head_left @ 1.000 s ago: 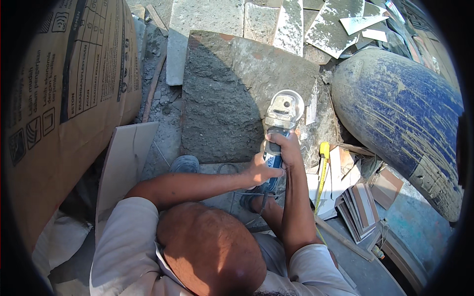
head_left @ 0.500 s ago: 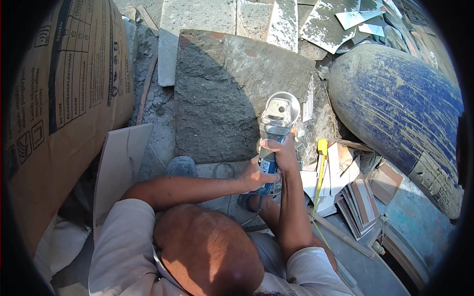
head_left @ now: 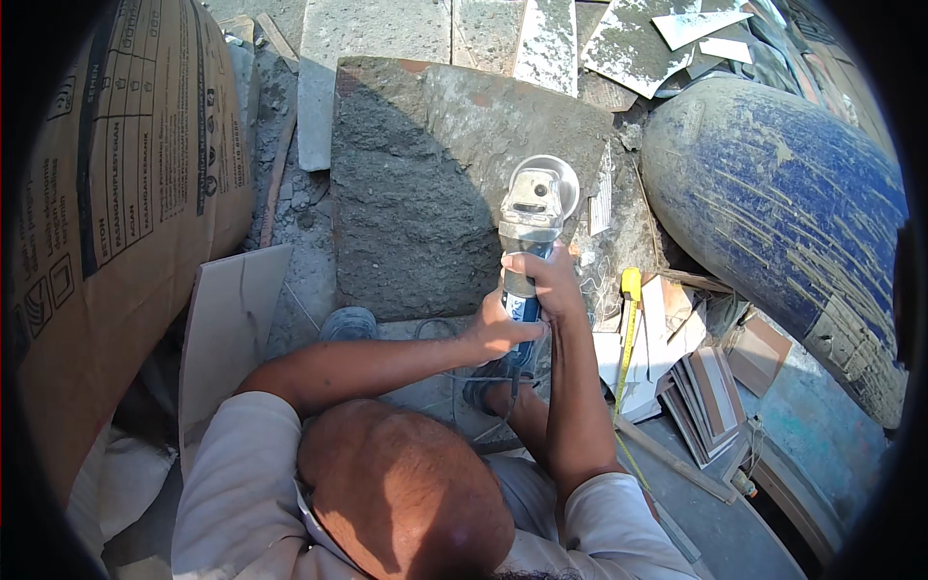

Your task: The person holds and operates an angle grinder, guiding the tool along the edge of a stone slab to cut it.

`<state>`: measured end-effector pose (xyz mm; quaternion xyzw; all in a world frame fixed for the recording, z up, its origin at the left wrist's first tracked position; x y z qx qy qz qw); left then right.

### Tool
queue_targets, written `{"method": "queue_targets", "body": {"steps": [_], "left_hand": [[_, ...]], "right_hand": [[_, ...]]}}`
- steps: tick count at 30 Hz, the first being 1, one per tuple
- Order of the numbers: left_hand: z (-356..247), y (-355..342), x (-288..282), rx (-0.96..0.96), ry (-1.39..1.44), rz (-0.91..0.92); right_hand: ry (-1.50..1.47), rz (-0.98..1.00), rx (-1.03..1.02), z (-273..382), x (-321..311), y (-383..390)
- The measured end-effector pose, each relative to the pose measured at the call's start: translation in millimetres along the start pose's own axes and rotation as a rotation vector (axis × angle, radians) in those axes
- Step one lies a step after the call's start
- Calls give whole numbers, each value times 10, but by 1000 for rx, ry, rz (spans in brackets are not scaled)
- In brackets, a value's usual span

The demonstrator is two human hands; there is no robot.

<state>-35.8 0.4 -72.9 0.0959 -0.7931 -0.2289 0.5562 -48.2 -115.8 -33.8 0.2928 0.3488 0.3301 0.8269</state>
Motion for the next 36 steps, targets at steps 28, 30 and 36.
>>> {"method": "queue_targets", "body": {"steps": [28,30,36], "left_hand": [[123,-263,23,-19,-84,-19],[152,-258,41,-16,-19,-12],[-152,-260,195,20,-121,-30]], "right_hand": [[-73,48,57,-110,-159,-137],[-106,19,74,-117,-171,-109],[-45,-34,2,53,-238,-107]]}}
Point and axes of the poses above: each hand's wrist, its own y-axis away from the middle knuckle, its own x-axis out of the palm, z = x × y, the point moved 5 cm from there along -y, towards the middle knuckle, and after that the axes turned 15 degrees about y, right-handed, at the moved point
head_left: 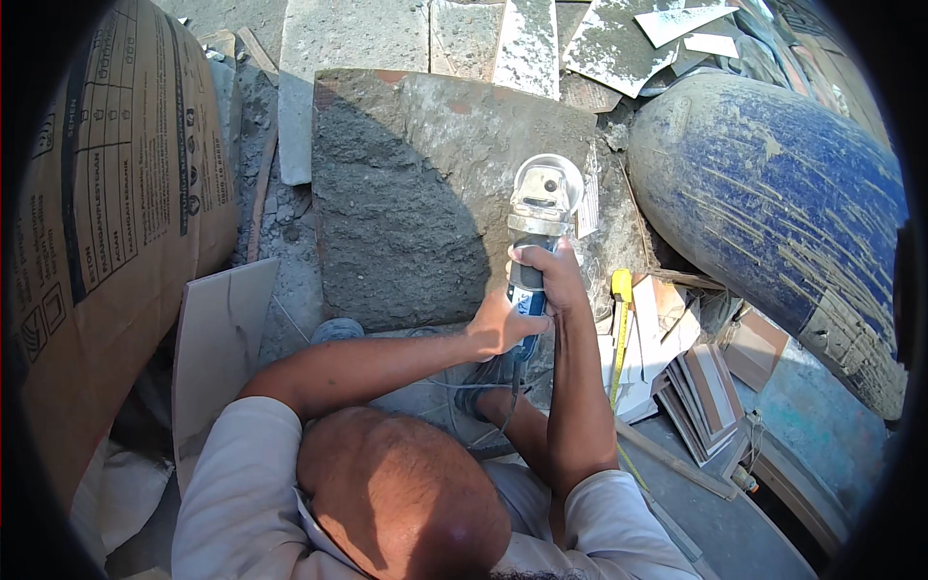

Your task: The person holds and operates an angle grinder, guiding the tool along the edge of a stone slab to cut it.

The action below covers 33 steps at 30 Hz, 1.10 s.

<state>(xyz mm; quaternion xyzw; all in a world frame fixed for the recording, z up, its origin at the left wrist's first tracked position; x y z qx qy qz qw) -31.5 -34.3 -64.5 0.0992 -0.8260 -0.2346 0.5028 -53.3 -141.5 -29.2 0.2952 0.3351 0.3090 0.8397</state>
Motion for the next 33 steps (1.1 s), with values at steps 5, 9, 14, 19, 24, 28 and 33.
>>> {"method": "queue_targets", "body": {"steps": [5,9,14,19,24,28,33], "left_hand": [[92,-126,-22,-39,8,24],[97,-76,3,13,-51,7],[65,-139,-11,24,74,74],[259,-213,94,-80,-48,51],[504,-166,138,-102,-110,-21],[533,-82,164,-79,-159,5],[651,-94,155,-178,13,4]], "right_hand": [[-61,-2,35,-126,-88,-94],[-55,18,-4,-136,-84,-81],[-40,-48,22,-155,-100,-173],[-137,-8,32,-310,-249,-66],[-193,-55,76,-572,-359,75],[-173,-117,45,-621,-352,193],[-151,-116,46,-720,-395,94]]}}
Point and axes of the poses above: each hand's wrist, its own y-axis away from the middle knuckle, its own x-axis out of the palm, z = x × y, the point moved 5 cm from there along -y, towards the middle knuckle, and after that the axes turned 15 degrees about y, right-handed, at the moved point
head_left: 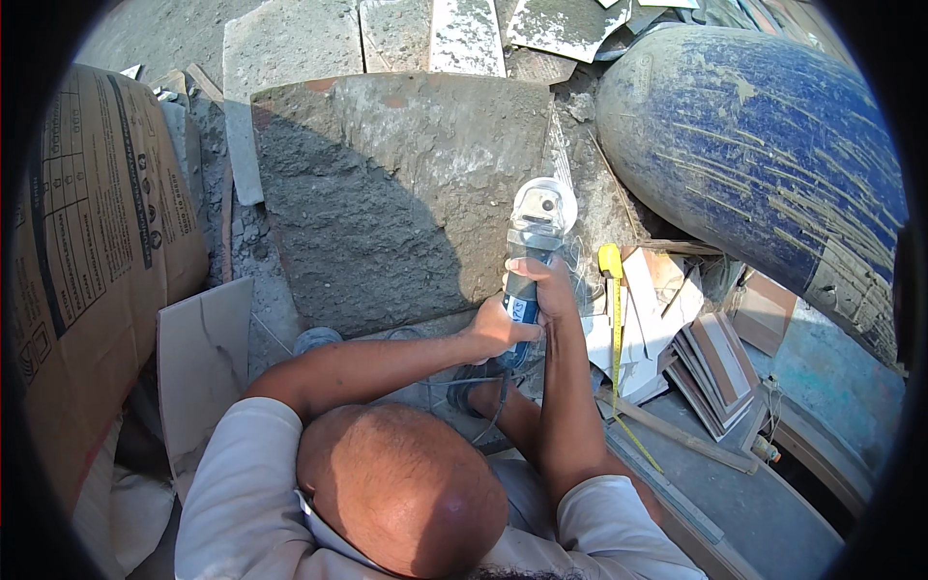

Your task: The person holds and operates an angle grinder, guiding the tool along the edge of a stone slab to cut it.

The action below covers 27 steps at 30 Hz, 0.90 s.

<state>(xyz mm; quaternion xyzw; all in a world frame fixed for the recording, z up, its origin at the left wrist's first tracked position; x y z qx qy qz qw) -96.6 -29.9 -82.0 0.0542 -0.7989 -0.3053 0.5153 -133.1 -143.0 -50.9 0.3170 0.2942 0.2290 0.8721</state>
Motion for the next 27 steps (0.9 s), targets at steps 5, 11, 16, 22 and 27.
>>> {"method": "queue_targets", "body": {"steps": [5,11,16,22,27], "left_hand": [[57,-16,68,27,100,111],[52,-50,32,-52,40,87],[85,-88,52,-12,64,119],[100,-75,14,38,-32,24],[55,-124,77,-33,10,97]], "right_hand": [[-20,11,66,-185,-69,95],[16,-34,-41,-67,-59,19],[25,11,88,-111,-124,52],[42,3,-30,-75,-53,-3],[4,5,42,-66,-113,49]]}}
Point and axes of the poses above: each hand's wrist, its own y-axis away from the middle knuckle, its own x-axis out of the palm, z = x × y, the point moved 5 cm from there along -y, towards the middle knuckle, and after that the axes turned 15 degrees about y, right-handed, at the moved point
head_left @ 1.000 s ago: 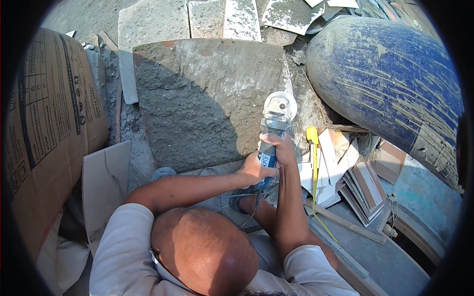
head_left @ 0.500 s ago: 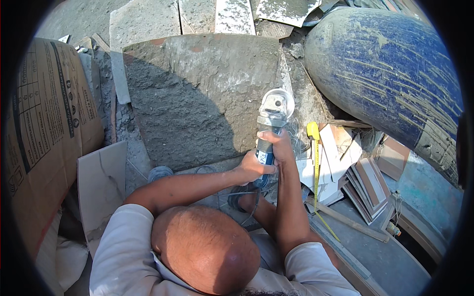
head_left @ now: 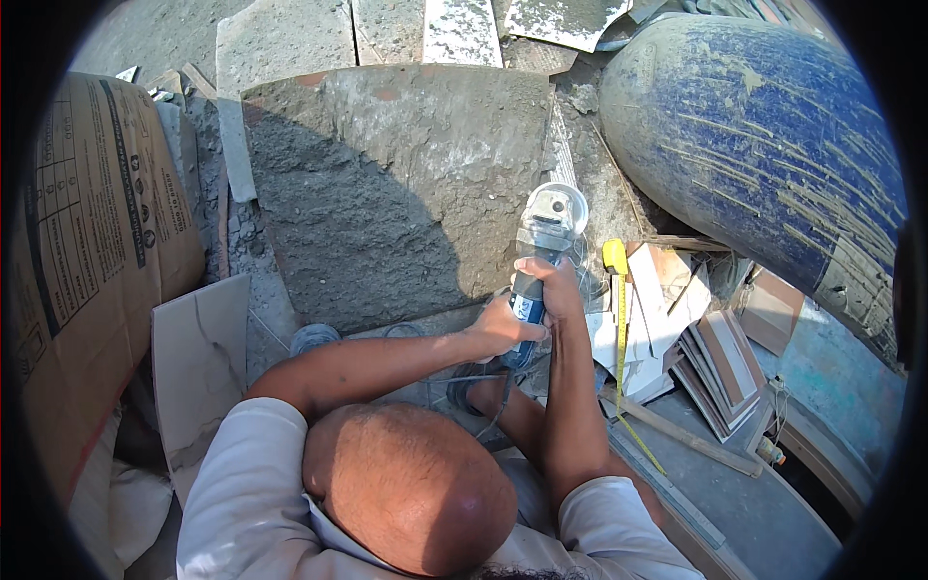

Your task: The person holds and operates an angle grinder, guiding the tool along the edge of a stone slab to cut it.

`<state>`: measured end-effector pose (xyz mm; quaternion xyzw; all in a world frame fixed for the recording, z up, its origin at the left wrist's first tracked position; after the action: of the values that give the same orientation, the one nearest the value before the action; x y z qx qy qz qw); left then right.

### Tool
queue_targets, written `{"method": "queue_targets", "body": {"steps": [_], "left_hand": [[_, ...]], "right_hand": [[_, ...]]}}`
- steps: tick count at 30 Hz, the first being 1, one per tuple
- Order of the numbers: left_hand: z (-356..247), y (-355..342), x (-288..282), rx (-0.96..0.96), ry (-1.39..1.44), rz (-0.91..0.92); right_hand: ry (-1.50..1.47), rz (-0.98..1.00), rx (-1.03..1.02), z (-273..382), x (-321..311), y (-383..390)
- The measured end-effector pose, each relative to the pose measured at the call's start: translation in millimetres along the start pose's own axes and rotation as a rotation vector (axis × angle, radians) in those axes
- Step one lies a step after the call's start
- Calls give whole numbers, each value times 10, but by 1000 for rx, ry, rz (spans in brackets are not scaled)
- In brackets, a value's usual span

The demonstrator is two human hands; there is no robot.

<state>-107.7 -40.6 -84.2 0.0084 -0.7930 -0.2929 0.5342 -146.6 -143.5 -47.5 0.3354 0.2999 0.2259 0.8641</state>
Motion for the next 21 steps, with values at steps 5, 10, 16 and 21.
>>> {"method": "queue_targets", "body": {"steps": [5,10,16,21], "left_hand": [[-476,116,429,0,-161,10],[-850,404,1237,168,-343,-72],[-952,726,1518,413,-438,-126],[-787,914,1652,548,-368,-152]], "right_hand": [[-122,15,-9,442,-224,160],[-134,329,4,1024,-630,565],[-192,295,-180,1232,-665,828],[-224,224,-277,1118,-721,1054]]}}
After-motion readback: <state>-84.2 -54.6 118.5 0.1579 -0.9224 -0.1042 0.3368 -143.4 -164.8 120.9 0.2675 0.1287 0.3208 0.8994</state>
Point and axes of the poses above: each hand's wrist, its own y-axis away from the middle knuckle, its own x-axis out of the palm, z = x × y, the point moved 5 cm from there along -y, towards the middle knuckle, and after that the axes turned 15 degrees about y, right-handed, at the moved point
